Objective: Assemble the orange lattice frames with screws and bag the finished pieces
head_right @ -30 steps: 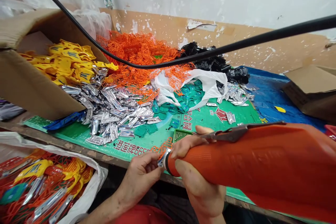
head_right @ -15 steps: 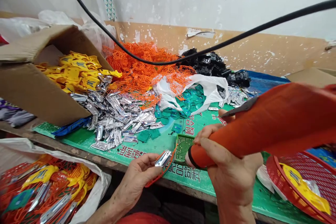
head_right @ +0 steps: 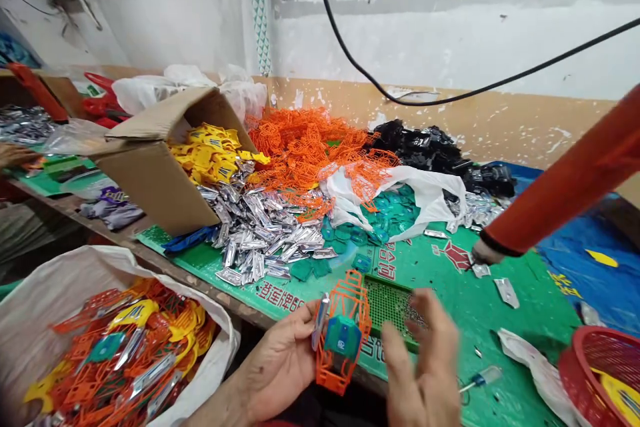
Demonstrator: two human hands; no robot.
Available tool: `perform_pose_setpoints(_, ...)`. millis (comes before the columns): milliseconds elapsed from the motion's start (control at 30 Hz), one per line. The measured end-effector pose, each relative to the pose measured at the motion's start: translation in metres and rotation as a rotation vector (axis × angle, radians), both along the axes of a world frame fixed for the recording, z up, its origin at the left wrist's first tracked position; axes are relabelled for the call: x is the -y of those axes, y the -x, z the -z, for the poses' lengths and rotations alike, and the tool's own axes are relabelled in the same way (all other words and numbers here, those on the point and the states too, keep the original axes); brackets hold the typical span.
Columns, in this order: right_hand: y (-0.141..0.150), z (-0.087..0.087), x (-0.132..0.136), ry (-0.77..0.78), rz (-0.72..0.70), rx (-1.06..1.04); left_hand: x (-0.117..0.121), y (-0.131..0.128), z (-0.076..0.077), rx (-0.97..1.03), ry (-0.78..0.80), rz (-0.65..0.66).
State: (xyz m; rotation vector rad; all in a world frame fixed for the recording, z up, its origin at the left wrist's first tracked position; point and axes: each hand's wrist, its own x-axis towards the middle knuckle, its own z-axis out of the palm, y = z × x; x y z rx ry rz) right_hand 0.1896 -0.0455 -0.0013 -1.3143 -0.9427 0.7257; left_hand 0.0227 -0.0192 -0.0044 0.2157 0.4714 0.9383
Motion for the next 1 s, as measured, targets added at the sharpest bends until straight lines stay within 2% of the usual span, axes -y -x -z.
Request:
perform_pose_setpoints(100, 0.02, 0.013, 0.009, 0.273, -0.108, -0.287, 0.003, -0.001, 0.005, 0.035, 0.035, 0.007)
perform_pose_setpoints(167, 0.025, 0.013, 0.01, 0.333, -0.182, -0.438, 0.005, 0.0, 0.007, -0.042, 0.016, 0.032)
perform_pose_setpoints(267, 0.024, 0.007, 0.008, 0.317, -0.23, -0.416, 0.007, 0.005, 0.006, -0.16, -0.084, 0.111)
perform_pose_setpoints(333, 0.02, 0.001, 0.006, 0.306, -0.31, -0.341, 0.007, 0.01, 0.004, -0.129, -0.087, 0.128)
perform_pose_setpoints(433, 0.018, -0.01, -0.004, 0.322, -0.6, -0.164, 0.005, 0.015, 0.004, -0.121, 0.003, 0.03)
perform_pose_setpoints(500, 0.018, -0.017, -0.023, 0.296, -0.784, 0.113, 0.003, 0.017, 0.005, -0.177, 0.051, -0.035)
perform_pose_setpoints(533, 0.018, -0.02, -0.036, 0.263, -0.818, 0.309, 0.003, 0.018, 0.006, -0.199, 0.075, -0.058)
perform_pose_setpoints(567, 0.018, -0.021, -0.052, 0.217, -0.79, 0.524, 0.002, 0.019, 0.006, -0.214, 0.108, -0.081)
perform_pose_setpoints(600, 0.018, -0.02, -0.069, 0.167, -0.682, 0.793, 0.001, 0.02, 0.006, -0.221, 0.148, -0.105)
perform_pose_setpoints(633, 0.019, -0.018, -0.086, 0.15, -0.623, 0.899, 0.001, 0.022, 0.006, -0.225, 0.187, -0.129)
perform_pose_setpoints(733, 0.026, -0.005, -0.132, 0.142, -0.592, 1.081, 0.0, 0.028, 0.002, -0.216, 0.241, -0.171)
perform_pose_setpoints(800, 0.032, 0.006, -0.149, 0.152, -0.613, 1.184, 0.0, 0.032, -0.001, -0.197, 0.242, -0.188)
perform_pose_setpoints(900, 0.038, 0.018, -0.158, 0.185, -0.636, 1.289, -0.003, 0.036, -0.006, -0.19, 0.234, -0.216)
perform_pose_setpoints(1000, 0.038, 0.023, -0.159, 0.195, -0.63, 1.291, -0.007, 0.037, -0.009, -0.213, 0.238, -0.241)
